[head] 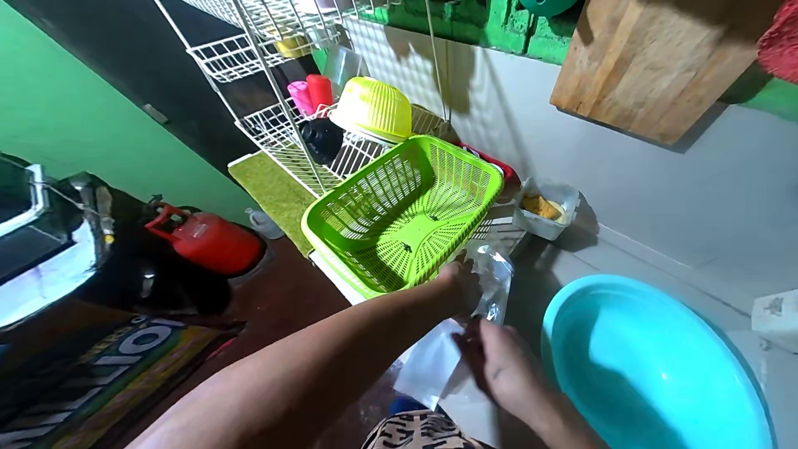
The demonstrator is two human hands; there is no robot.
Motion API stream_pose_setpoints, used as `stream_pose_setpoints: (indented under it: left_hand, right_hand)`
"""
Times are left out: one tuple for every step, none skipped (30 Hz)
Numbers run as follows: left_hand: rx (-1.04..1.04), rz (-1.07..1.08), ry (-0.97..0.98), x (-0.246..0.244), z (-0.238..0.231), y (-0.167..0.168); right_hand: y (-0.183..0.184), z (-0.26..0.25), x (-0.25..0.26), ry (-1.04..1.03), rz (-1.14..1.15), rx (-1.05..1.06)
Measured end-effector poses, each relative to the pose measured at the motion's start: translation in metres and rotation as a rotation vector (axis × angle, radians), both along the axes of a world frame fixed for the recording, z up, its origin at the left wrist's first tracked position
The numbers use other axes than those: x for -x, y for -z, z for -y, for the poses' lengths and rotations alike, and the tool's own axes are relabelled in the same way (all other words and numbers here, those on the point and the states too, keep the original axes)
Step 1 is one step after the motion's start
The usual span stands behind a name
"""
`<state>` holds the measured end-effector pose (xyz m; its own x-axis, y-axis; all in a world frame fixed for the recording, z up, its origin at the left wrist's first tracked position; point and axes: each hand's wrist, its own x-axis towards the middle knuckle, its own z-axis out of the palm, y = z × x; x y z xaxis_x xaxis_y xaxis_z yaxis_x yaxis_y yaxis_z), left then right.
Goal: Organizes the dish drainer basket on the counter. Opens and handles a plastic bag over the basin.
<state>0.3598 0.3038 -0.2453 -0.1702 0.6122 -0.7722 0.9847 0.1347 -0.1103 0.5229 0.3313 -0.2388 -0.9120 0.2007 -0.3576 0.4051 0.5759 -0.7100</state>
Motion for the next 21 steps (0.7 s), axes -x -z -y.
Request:
stream_pose_setpoints:
  left_hand:
    - [-0.008,0.007,0.003,0.001,0.002,0.000]
    - [-0.012,0.007,0.001,0.002,0.003,-0.001]
    - [-0.011,0.004,0.009,0.001,0.004,-0.002]
    - [-0.014,-0.004,0.019,0.001,0.004,-0.003]
    - [-0.029,-0.015,0.044,0.001,0.004,-0.003]
    - [-0.044,-0.021,0.067,0.001,0.004,-0.005]
    - [-0.055,-0.022,0.085,0.000,0.003,-0.008]
    - [-0.075,-0.018,0.101,0.000,0.002,-0.011]
    - [-0.103,-0.008,0.111,-0.001,0.002,-0.014]
    - [-0.140,0.014,0.094,0.000,0.001,-0.018]
    - [-0.179,0.046,0.053,0.000,0.000,-0.023]
    - [-0.220,0.082,0.008,0.001,0.000,-0.028]
    - [-0.261,0.115,-0.027,0.001,0.000,-0.032]
    - [-0.297,0.147,-0.066,0.002,0.000,-0.037]
    - [-0.334,0.166,-0.097,0.002,0.000,-0.042]
    - [-0.373,0.178,-0.122,0.002,0.002,-0.046]
    - [-0.416,0.183,-0.151,0.000,0.004,-0.049]
    - [-0.469,0.186,-0.177,-0.002,0.007,-0.052]
    - [-0.532,0.193,-0.209,-0.004,0.012,-0.053]
    - [-0.600,0.194,-0.242,-0.007,0.018,-0.053]
    - [-0.672,0.192,-0.266,-0.010,0.025,-0.051]
  right_hand:
    - [0.009,-0.009,-0.005,0.139,-0.071,-0.022]
    - [0.020,-0.018,-0.008,0.258,-0.122,-0.052]
    - [0.030,-0.025,-0.010,0.350,-0.126,-0.055]
    - [0.039,-0.031,-0.011,0.411,-0.090,-0.022]
    - [0.048,-0.035,-0.010,0.453,-0.039,0.047]
    - [0.055,-0.035,-0.009,0.484,0.017,0.145]
    - [0.063,-0.032,-0.007,0.518,0.064,0.253]
    - [0.069,-0.028,-0.005,0.560,0.108,0.364]
    - [0.073,-0.023,-0.003,0.595,0.131,0.456]
    - [0.075,-0.019,-0.001,0.628,0.123,0.535]
    - [0.076,-0.015,0.001,0.657,0.113,0.599]
    - [0.075,-0.013,0.002,0.679,0.110,0.653]
    - [0.075,-0.011,0.004,0.694,0.104,0.693]
    - [0.075,-0.009,0.005,0.709,0.095,0.720]
    - [0.075,-0.008,0.007,0.729,0.089,0.743]
    - [0.074,-0.008,0.010,0.747,0.089,0.762]
    - [0.075,-0.008,0.012,0.770,0.093,0.778]
    - [0.074,-0.008,0.015,0.790,0.102,0.789]
    - [0.073,-0.008,0.018,0.804,0.111,0.796]
    - [0.072,-0.008,0.020,0.812,0.118,0.797]
    - [0.072,-0.008,0.022,0.820,0.123,0.794]
